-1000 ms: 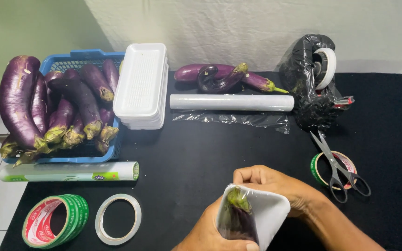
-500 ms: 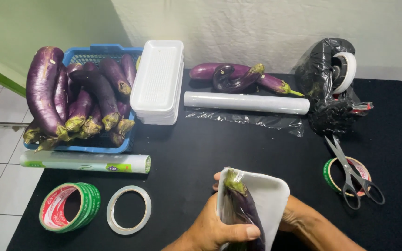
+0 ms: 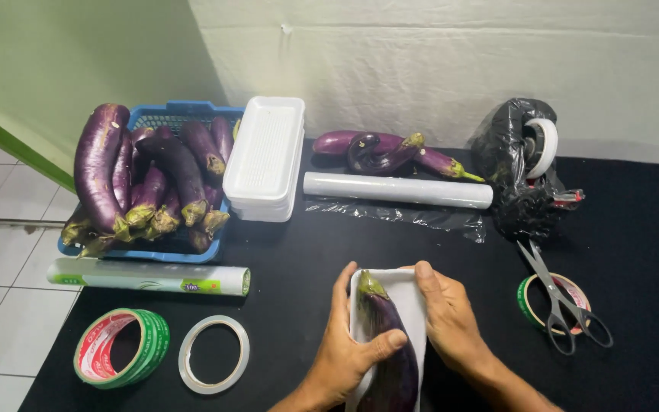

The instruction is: The person places an eggplant onto a foam tray, wraps the tray and eggplant in plastic film, and secures it with a green adhesive label.

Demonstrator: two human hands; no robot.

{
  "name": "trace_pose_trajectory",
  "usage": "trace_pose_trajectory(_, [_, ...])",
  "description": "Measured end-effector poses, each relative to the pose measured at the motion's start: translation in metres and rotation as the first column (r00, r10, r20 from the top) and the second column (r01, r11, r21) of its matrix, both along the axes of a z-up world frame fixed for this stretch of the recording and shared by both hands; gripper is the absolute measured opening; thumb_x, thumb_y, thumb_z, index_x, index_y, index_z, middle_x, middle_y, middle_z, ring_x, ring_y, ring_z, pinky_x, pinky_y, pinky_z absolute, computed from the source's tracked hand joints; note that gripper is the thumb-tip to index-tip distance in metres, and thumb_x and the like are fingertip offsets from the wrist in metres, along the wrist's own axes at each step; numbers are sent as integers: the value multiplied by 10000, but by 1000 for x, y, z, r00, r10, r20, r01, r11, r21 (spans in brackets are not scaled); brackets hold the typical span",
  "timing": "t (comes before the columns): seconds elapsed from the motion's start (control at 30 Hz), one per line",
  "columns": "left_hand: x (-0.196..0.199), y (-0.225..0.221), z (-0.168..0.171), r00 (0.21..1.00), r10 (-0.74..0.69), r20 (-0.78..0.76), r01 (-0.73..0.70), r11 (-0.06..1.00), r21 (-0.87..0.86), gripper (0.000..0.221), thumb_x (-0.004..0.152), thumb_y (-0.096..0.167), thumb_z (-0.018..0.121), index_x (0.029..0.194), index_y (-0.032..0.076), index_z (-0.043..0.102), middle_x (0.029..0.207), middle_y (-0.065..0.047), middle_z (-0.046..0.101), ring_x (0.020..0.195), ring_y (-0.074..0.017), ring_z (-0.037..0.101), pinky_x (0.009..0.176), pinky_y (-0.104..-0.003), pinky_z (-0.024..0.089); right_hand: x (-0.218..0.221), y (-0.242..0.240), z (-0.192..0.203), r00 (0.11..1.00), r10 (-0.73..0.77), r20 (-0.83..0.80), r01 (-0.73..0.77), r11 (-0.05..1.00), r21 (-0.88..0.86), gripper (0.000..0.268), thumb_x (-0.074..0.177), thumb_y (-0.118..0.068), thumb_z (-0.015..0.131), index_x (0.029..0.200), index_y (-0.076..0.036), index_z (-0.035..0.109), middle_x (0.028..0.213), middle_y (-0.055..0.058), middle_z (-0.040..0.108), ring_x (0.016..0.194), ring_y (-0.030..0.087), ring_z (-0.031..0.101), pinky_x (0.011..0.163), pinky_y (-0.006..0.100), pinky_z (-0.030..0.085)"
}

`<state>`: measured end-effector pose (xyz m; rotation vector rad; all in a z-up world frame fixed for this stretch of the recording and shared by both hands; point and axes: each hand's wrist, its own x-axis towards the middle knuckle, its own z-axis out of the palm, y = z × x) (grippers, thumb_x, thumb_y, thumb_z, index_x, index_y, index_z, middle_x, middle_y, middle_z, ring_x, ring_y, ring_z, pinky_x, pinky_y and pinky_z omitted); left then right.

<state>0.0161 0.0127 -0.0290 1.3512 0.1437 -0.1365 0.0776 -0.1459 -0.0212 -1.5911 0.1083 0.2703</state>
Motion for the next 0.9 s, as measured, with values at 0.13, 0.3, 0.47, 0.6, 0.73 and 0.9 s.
trace_pose_trajectory(0.13, [15, -7, -8, 971, 168, 168, -164, 986, -32, 1079, 747, 516, 810, 1588, 142, 246, 1622, -140, 404, 1320, -216, 578, 1070, -337, 496, -7, 10, -1, 997, -78, 7, 78, 978, -196, 617, 1021, -470, 386, 953, -43, 825, 686, 50, 703, 607, 141, 594, 565, 304, 466])
trace_pose_trajectory(0.3, [18, -12, -11, 950, 311, 3, -310, 949, -63, 402, 774, 156, 852, 1133, 11, 743, 917, -79, 784, 804, -144, 717, 772, -281, 602, -3, 9, -22, 990, -135, -28, 115, 920, -376, 631, 1035, -565, 327, 704, -94, 586, 643, 17, 578, 630, 175, 554, 624, 367, 451])
trace_pose_trajectory(0.47, [19, -11, -9, 956, 292, -7, -292, 955, -45, 332, 780, 166, 852, 1055, 17, 739, 870, -63, 767, 758, -132, 693, 738, -279, 593, -1, 8, -27, 993, -121, -8, 109, 918, -383, 644, 1048, -546, 322, 678, -86, 580, 627, 15, 584, 626, 171, 560, 624, 367, 454])
trace_pose_trajectory(0.6, [18, -6, 0, 973, 216, 82, -223, 971, 89, 717, 793, 258, 814, 1431, 124, 514, 969, -71, 761, 822, -118, 709, 799, -257, 586, 2, 6, -31, 995, -102, -6, 92, 916, -391, 633, 1066, -539, 329, 646, -96, 498, 609, 9, 535, 603, 178, 514, 591, 379, 417])
trace_pose_trajectory(0.73, [17, -3, -4, 964, 192, 187, -224, 959, 171, 438, 851, 241, 795, 1259, 149, 665, 875, -8, 731, 763, -104, 676, 774, -258, 583, 3, 6, -34, 996, -90, 15, 89, 919, -383, 635, 1069, -545, 317, 629, -108, 453, 602, -7, 484, 590, 164, 467, 574, 373, 387])
trace_pose_trajectory(0.9, [17, -5, -3, 955, 227, 192, -261, 949, 178, 442, 836, 234, 808, 1230, 100, 660, 874, -28, 753, 792, -106, 709, 784, -251, 594, 2, 7, -33, 996, -85, 11, 82, 909, -408, 620, 1062, -539, 323, 636, -111, 461, 599, 1, 514, 584, 173, 490, 573, 382, 387])
